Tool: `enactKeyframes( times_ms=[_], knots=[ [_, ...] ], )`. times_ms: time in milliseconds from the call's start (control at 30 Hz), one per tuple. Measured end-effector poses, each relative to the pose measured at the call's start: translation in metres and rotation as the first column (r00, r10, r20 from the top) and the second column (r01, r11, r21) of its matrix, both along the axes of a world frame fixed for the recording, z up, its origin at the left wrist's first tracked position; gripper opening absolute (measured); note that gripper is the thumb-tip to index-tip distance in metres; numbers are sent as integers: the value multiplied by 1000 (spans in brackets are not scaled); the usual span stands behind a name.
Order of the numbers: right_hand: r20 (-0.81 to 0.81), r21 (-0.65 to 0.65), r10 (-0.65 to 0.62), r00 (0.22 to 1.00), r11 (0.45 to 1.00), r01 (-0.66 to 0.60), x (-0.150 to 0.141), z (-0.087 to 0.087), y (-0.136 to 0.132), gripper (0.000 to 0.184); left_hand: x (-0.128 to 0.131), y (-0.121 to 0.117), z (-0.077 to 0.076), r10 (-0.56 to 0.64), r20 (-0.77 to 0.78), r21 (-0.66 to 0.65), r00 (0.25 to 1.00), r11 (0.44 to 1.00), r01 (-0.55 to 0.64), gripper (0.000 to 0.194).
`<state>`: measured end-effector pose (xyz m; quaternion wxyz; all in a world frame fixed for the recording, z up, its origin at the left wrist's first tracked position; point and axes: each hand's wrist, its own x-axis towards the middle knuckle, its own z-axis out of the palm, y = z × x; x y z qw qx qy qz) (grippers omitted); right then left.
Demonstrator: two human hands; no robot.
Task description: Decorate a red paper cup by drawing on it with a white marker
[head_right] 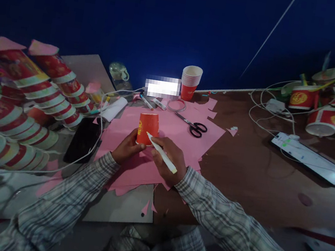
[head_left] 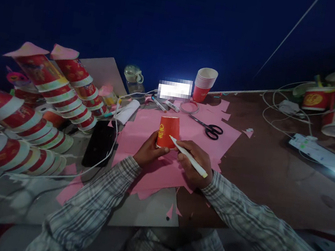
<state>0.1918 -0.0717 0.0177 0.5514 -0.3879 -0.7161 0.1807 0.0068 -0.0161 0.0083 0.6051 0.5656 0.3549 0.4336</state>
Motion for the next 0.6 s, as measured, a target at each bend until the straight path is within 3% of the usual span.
enactKeyframes(
  times_ms=[600],
  knots=[
    [5,-11,-13,1000,1000,13,-1,1,0,28,1,0,-1,6,-4,-4,1000,1000,-6,71]
  ],
)
